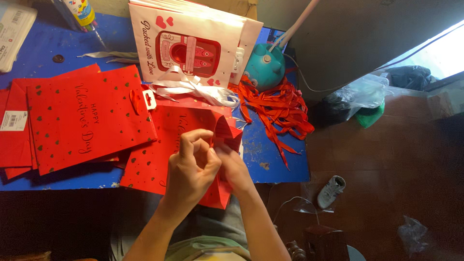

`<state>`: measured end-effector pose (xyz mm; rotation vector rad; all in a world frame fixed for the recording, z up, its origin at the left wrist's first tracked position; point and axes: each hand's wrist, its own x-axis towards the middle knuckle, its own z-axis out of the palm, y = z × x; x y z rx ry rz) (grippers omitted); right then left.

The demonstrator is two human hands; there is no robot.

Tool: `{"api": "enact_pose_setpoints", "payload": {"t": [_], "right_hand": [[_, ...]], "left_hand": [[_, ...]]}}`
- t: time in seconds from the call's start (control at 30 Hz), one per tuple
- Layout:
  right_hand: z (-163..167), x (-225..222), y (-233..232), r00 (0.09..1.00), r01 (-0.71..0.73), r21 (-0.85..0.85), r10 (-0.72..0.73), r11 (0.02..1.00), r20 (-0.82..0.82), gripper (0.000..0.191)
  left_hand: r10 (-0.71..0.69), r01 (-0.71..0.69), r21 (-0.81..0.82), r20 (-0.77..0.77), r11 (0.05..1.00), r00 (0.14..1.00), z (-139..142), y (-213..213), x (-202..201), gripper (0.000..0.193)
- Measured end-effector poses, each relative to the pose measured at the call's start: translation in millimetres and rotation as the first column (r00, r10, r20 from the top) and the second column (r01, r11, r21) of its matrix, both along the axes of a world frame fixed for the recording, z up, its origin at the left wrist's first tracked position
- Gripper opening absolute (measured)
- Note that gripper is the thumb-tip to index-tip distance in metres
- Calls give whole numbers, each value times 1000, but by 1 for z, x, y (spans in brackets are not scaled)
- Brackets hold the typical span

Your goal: The person sits at a table and attaches red ribbon handles to red Valentine's Day paper gift bags, threading the ribbon ends through the punched holes and knotting them by hand. Finished bags are stacked on the table as the person works through them one at a time.

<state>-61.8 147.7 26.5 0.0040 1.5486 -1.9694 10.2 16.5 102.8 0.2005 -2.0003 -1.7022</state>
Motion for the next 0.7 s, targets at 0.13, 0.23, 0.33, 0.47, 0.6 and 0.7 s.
{"api": "enact_pose_setpoints", "payload": {"t": [0.13, 0.23, 0.33, 0.47, 0.6, 0.7], "right_hand": [[21, -3, 10, 780, -356, 312, 464, 881, -420, 36], [46, 4, 19, 704, -95, 584, 468, 807, -533, 33], [64, 21, 29, 705, 219, 479, 201, 850, -680, 28], [66, 19, 45, 418, 387, 297, 121, 873, -900, 42], [49, 18, 41, 156, 366, 262, 218, 893, -963, 70], [38, 24, 32, 77, 409, 313, 309, 857, -948, 69]], "left_hand": [[60, -60, -6, -26, 998, 998, 5, -3, 3, 34], [39, -37, 90, -18, 995, 999, 5, -11, 5, 35], [74, -75, 73, 11, 995, 997, 5, -17, 5, 35], [107, -102, 97, -50, 990, 993, 8, -18, 7, 34], [81, -87, -58, -99, 995, 992, 9, -9, 1, 28], [-115, 110, -153, -22, 982, 993, 4, 1, -2, 30]]}}
